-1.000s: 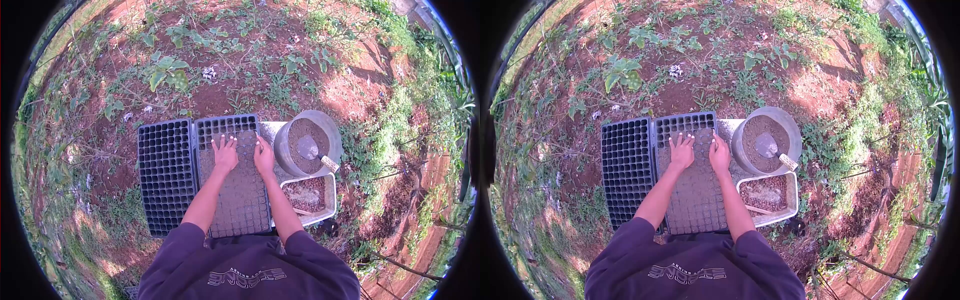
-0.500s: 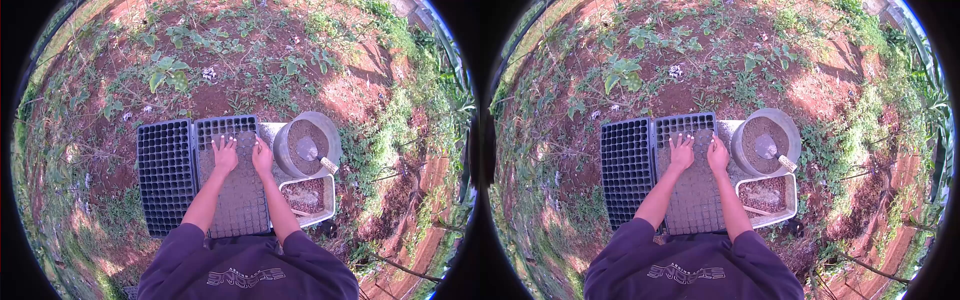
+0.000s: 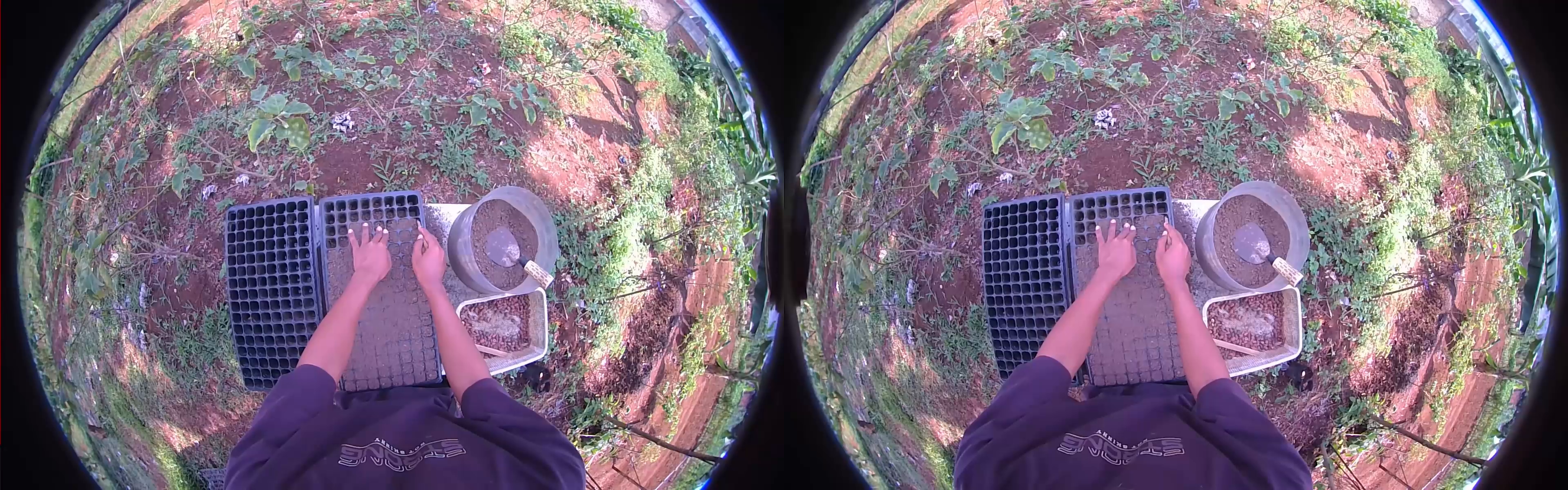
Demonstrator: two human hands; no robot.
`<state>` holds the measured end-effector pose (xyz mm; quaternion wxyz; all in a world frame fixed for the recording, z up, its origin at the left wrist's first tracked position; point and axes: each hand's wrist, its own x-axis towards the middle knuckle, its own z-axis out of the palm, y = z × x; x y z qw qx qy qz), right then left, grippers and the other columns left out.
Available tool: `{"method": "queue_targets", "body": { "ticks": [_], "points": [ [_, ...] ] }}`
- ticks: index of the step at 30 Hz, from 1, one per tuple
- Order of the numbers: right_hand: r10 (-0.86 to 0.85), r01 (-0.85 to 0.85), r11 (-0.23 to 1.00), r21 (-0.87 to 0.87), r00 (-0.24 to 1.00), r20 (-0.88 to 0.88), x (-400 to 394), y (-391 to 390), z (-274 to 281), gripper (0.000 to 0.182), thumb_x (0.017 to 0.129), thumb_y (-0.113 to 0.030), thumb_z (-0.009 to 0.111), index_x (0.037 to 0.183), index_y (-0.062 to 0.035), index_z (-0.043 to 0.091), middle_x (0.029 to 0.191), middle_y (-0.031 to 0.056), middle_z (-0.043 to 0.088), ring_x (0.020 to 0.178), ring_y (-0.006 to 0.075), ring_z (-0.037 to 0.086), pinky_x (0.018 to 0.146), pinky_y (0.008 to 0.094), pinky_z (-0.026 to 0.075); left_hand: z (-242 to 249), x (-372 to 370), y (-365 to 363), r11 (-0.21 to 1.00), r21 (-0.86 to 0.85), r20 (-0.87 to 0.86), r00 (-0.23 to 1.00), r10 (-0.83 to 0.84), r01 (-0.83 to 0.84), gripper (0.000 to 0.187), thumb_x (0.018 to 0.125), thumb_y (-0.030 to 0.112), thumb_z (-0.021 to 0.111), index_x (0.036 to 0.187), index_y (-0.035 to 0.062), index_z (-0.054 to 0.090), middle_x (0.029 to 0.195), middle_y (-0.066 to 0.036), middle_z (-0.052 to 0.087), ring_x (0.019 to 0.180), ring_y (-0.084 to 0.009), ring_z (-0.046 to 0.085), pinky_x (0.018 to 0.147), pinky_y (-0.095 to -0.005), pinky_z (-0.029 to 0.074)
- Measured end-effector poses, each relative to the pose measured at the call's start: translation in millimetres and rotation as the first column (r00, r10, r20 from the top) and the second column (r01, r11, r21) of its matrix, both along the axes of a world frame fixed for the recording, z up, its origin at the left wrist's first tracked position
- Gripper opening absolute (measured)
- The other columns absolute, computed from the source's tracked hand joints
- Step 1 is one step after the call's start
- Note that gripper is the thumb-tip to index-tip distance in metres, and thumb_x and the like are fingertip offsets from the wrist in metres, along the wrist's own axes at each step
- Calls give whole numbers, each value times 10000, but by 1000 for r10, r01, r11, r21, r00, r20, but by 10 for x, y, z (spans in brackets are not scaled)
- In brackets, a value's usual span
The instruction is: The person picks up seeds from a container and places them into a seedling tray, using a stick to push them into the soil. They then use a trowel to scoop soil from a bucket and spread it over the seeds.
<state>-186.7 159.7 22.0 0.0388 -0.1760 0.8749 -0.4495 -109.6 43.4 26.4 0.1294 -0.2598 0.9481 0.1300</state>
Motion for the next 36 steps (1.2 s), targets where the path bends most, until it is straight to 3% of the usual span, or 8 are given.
{"method": "queue_targets", "body": {
  "ticks": [4, 7, 9, 22, 28, 31, 33, 36],
  "points": [
    [-19, 19, 1000, -12, 1000, -11, -9, 16, 5, 282, 886, -134, 546, 1132, -40, 646, 1052, 179, 671, 938, 332, 657, 826, 385, 504, 10, -5, 6, 1000, 6, -8, 1000, 2, -2, 510, 896, 184, 473, 1399, 112, 430, 1467, -36, 402, 1427, -311, 208, 1139, -604, 41],
    [19, -19, 1000, -3, 998, 66, -10, 33, -11, 286, 890, -154, 525, 1135, -64, 643, 1112, 156, 651, 994, 352, 627, 855, 416, 494, 3, 6, 6, 1000, 11, -16, 1000, 6, -6, 514, 892, 187, 485, 1397, 111, 433, 1466, -35, 402, 1425, -309, 211, 1140, -601, 45],
    [-22, 22, 999, -49, 1000, 4, -29, 18, -56, 285, 882, -133, 545, 1138, -64, 650, 1015, 182, 676, 879, 319, 667, 790, 377, 508, 2, 2, 7, 1000, 10, -21, 1000, 7, -6, 515, 890, 188, 490, 1396, 111, 435, 1467, -34, 401, 1424, -309, 214, 1141, -600, 47],
    [-31, 30, 999, 22, 999, 24, -27, -12, 117, 280, 894, -184, 536, 1133, -97, 654, 1013, 170, 678, 934, 357, 647, 828, 422, 497, -53, 29, 14, 1000, -18, -45, 999, 11, -12, 536, 873, 195, 516, 1398, 121, 435, 1463, -29, 403, 1422, -308, 215, 1142, -596, 58],
    [9, -7, 997, 79, 1000, -15, -56, -2, -26, 289, 894, -187, 541, 1151, -115, 652, 973, 182, 680, 897, 356, 657, 785, 419, 510, -78, 44, 34, 1000, -20, -48, 999, 10, -11, 542, 869, 194, 516, 1400, 122, 431, 1465, -28, 400, 1421, -311, 215, 1144, -591, 61],
    [-13, 12, 1000, 18, 999, 53, -51, 30, -131, 296, 900, -185, 540, 1168, -111, 644, 921, 193, 683, 787, 326, 679, 735, 406, 520, -59, 26, 24, 1000, -22, -47, 999, 14, -15, 543, 869, 195, 517, 1400, 124, 430, 1466, -26, 399, 1422, -311, 211, 1144, -591, 63],
    [16, -14, 1000, 17, 989, -145, -26, 61, -198, 303, 908, -170, 534, 1186, -101, 634, 874, 184, 688, 671, 265, 687, 687, 378, 523, -47, 20, 22, 1000, -14, -46, 999, 17, -18, 544, 869, 195, 517, 1401, 126, 429, 1466, -25, 399, 1424, -312, 208, 1144, -590, 64],
    [-15, 14, 999, -45, 999, -36, -45, 48, -291, 305, 914, -151, 525, 1195, -91, 628, 862, 158, 696, 606, 210, 679, 665, 354, 522, -48, 30, 27, 1000, 3, -36, 999, 24, -24, 539, 872, 194, 512, 1401, 127, 429, 1467, -24, 397, 1427, -310, 199, 1147, -585, 65]
  ]
}}
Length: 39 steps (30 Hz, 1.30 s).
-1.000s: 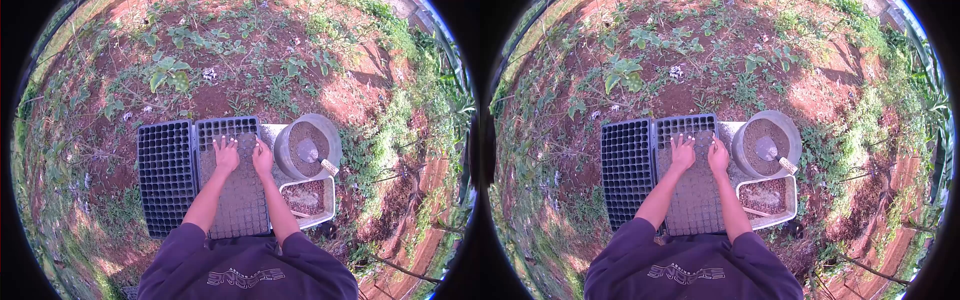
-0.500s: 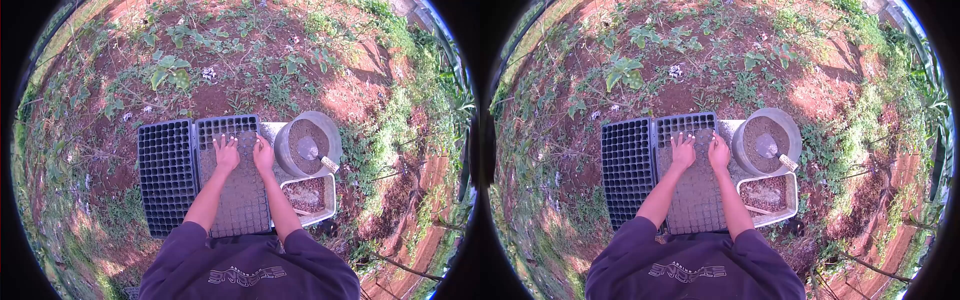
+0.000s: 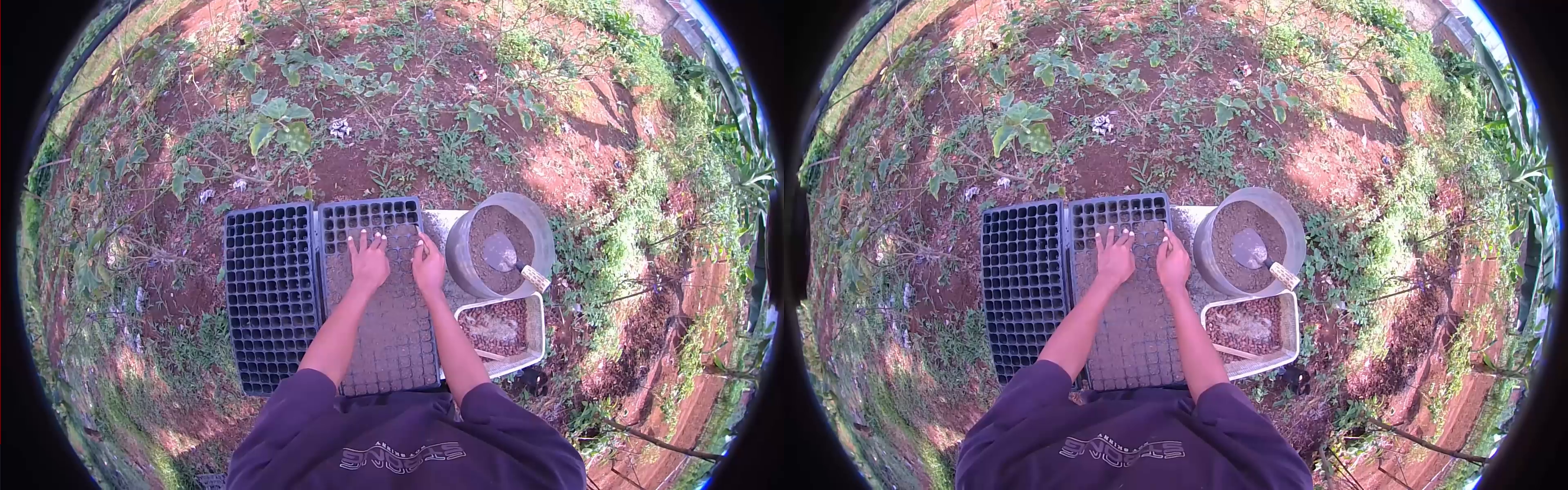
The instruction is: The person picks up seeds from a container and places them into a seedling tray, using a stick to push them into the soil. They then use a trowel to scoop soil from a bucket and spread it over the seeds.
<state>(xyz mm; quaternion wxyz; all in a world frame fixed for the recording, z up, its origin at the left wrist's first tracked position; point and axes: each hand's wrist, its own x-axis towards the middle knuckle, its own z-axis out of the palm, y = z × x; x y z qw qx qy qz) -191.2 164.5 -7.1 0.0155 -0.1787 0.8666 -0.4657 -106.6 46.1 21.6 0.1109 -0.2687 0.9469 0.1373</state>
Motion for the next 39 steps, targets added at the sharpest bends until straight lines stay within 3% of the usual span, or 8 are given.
{"method": "queue_targets", "body": {
  "ticks": [12, 30, 34, 39],
  "points": [
    [47, -49, 998, 36, 997, 67, -45, 24, 76, 308, 919, -150, 515, 1202, -81, 616, 1058, 153, 678, 632, 217, 692, 700, 343, 524, -48, 7, -10, 1000, 19, -52, 999, 14, -13, 513, 872, 171, 502, 1380, 123, 454, 1466, -27, 399, 1420, -313, 222, 1149, -569, 99],
    [64, -63, 998, 19, 998, -26, 24, 58, 61, 288, 928, -126, 514, 1186, -52, 616, 1015, 155, 685, 674, 208, 697, 684, 330, 531, -126, 22, -13, 1000, 3, -114, 993, 13, -13, 495, 862, 161, 508, 1355, 118, 483, 1447, -39, 419, 1411, -322, 234, 1146, -557, 133],
    [20, -20, 999, -28, 999, 34, 14, 40, 78, 281, 931, -130, 513, 1179, -53, 620, 1046, 159, 678, 699, 211, 701, 693, 331, 531, -111, 27, -9, 1000, 9, -105, 994, 13, -12, 498, 863, 166, 505, 1358, 117, 479, 1452, -40, 411, 1413, -324, 228, 1145, -560, 133],
    [50, -51, 996, 77, 998, 23, 54, 41, 340, 285, 912, -137, 524, 1165, -56, 629, 1096, 159, 662, 954, 308, 662, 846, 373, 499, -86, 12, -11, 1000, 4, -74, 997, 10, -10, 512, 867, 181, 507, 1373, 123, 458, 1461, -40, 397, 1416, -323, 220, 1145, -563, 128]
  ]
}}
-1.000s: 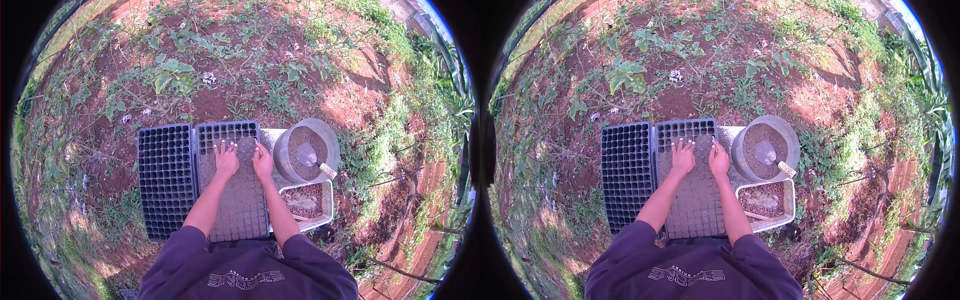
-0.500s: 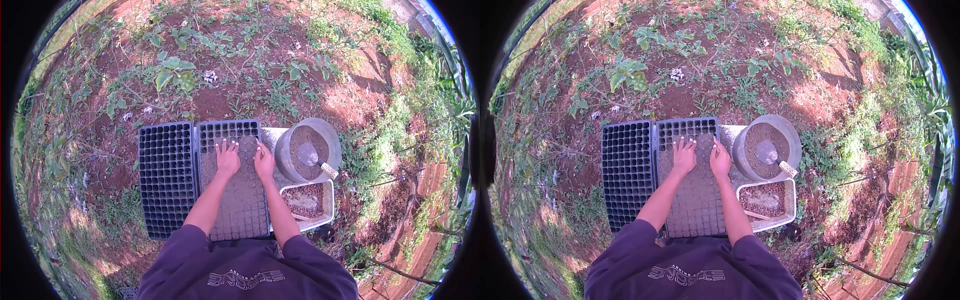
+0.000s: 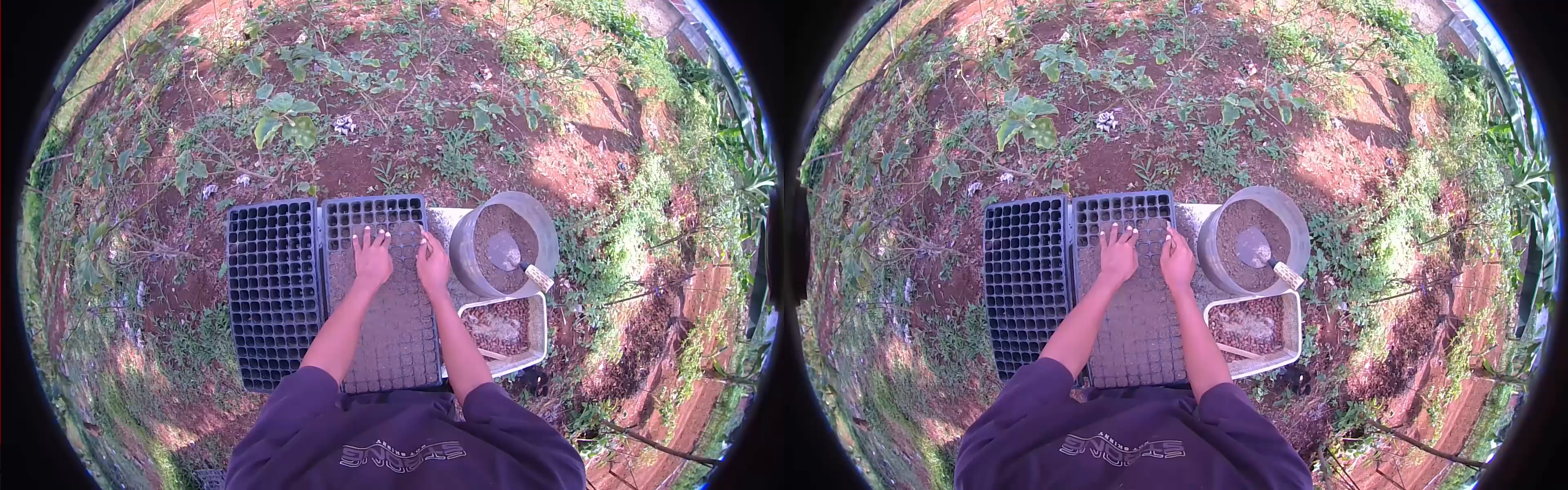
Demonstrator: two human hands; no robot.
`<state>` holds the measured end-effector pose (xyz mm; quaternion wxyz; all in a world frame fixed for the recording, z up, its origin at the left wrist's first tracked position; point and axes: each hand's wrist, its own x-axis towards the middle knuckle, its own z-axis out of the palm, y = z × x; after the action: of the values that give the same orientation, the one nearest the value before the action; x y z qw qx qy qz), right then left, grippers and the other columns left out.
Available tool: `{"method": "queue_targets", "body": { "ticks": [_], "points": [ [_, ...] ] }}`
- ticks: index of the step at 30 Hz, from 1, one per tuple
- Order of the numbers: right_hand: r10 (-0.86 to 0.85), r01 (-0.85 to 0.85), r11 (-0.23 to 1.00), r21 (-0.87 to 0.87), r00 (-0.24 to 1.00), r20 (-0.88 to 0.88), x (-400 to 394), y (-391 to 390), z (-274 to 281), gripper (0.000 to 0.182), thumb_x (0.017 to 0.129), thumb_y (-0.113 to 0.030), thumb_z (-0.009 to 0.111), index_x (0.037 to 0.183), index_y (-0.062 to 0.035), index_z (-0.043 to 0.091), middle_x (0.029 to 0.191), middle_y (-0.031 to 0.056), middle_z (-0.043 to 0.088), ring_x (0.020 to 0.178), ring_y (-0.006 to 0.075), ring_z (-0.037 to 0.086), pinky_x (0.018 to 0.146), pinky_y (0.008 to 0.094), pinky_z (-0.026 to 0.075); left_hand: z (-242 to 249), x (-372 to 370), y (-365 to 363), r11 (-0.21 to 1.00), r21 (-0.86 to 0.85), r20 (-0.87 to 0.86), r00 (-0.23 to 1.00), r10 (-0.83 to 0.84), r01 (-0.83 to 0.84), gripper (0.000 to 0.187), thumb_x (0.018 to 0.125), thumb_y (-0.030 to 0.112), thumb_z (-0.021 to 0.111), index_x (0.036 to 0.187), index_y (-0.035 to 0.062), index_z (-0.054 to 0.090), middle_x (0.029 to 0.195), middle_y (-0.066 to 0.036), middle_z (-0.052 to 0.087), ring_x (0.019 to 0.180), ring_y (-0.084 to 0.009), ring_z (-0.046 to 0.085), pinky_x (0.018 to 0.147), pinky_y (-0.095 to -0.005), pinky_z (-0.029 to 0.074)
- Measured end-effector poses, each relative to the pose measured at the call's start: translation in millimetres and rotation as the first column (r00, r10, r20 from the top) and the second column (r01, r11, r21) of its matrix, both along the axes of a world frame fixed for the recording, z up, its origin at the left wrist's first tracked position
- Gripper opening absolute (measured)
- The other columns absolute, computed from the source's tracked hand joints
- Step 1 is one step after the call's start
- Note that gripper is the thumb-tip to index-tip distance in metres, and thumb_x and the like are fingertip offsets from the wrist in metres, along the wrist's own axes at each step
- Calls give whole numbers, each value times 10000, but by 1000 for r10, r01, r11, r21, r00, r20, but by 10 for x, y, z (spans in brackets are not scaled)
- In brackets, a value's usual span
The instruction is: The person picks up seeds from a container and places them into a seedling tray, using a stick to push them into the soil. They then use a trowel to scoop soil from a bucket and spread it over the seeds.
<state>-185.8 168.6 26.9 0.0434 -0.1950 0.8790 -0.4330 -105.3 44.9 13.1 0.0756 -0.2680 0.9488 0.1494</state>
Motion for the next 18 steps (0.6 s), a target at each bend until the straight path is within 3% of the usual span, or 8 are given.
{"method": "queue_targets", "body": {
  "ticks": [3, 12, 18],
  "points": [
    [9, -7, 998, -60, 999, 31, 5, -15, 70, 286, 907, -141, 527, 1159, -55, 631, 1112, 161, 654, 1034, 342, 620, 891, 385, 478, 25, 9, 1, 1000, 7, 27, 1000, -7, 6, 521, 868, 182, 508, 1382, 125, 445, 1464, -39, 390, 1419, -322, 213, 1146, -564, 126],
    [12, -6, 998, -56, 995, 97, -38, -6, 32, 272, 890, -122, 533, 1128, -42, 637, 1102, 166, 653, 1031, 334, 624, 882, 380, 480, 27, 15, 4, 1000, 16, 12, 1000, -11, 10, 519, 866, 166, 507, 1379, 123, 445, 1464, -43, 387, 1420, -323, 206, 1144, -567, 130],
    [24, -22, 998, -66, 999, 29, -44, -7, 12, 277, 898, -136, 530, 1141, -57, 637, 1103, 161, 653, 1020, 329, 629, 875, 377, 482, 19, 18, 9, 1000, 12, 16, 1000, -2, 2, 525, 864, 169, 510, 1383, 124, 442, 1467, -42, 383, 1422, -324, 204, 1144, -569, 130]
  ]
}}
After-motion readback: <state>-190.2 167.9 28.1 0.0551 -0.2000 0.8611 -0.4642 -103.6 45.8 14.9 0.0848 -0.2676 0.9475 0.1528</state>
